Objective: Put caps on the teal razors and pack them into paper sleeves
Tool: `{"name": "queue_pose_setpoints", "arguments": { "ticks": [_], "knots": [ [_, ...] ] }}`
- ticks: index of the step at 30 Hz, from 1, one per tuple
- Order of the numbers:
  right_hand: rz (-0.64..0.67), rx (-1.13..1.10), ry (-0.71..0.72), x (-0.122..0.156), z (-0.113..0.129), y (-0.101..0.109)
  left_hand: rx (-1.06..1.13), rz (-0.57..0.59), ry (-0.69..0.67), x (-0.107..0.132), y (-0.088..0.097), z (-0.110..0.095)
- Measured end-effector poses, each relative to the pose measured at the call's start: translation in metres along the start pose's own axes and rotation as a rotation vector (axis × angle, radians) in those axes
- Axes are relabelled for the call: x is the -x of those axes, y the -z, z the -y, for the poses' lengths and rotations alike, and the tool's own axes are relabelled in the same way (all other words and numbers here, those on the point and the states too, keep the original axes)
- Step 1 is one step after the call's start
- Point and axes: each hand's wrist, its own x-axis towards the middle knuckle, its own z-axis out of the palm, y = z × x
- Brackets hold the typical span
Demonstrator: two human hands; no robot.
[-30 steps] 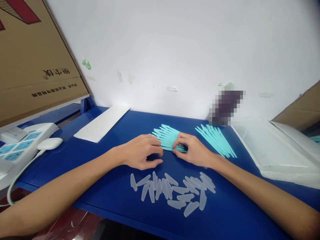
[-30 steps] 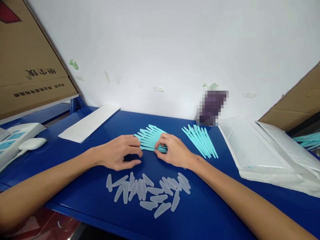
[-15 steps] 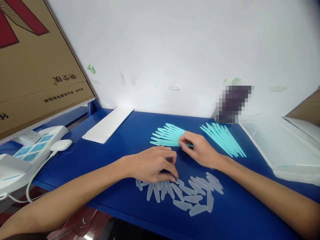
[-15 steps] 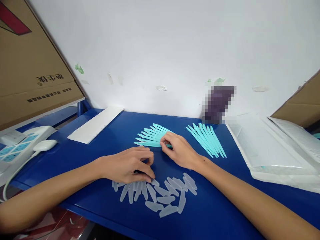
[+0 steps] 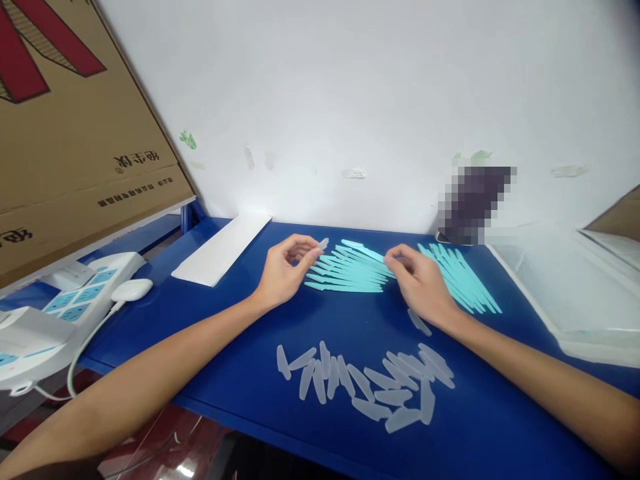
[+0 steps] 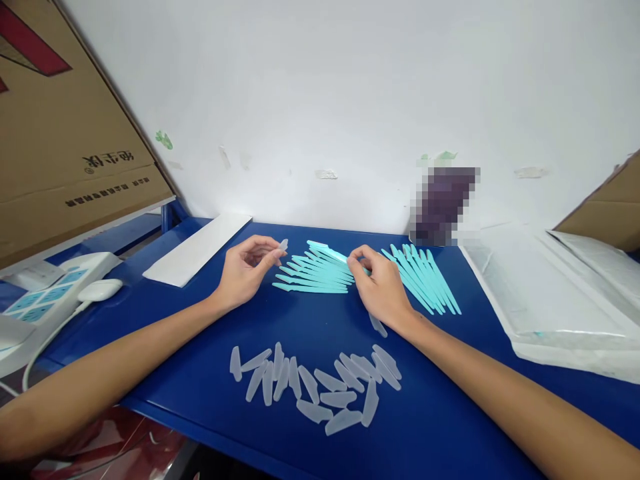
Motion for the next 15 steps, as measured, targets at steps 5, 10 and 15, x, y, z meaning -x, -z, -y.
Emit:
{"name": "queue_pose_setpoints", "arguments": {
  "ticks": [5,10,15],
  "knots": [
    [0.056,0.014,0.125,0.004,0.001,0.0,0.058,-0.051,0.137,-0.007,-0.001,0.016],
    [0.064,0.013,0.121,0.004,0.001,0.0,0.063,0.005,0.156,-0.004,-0.002,0.01],
    [0.064,-0.011,0.137,0.004,0.0,0.0,0.033,0.034,0.154,-0.002,-0.002,0.009]
  ]
}}
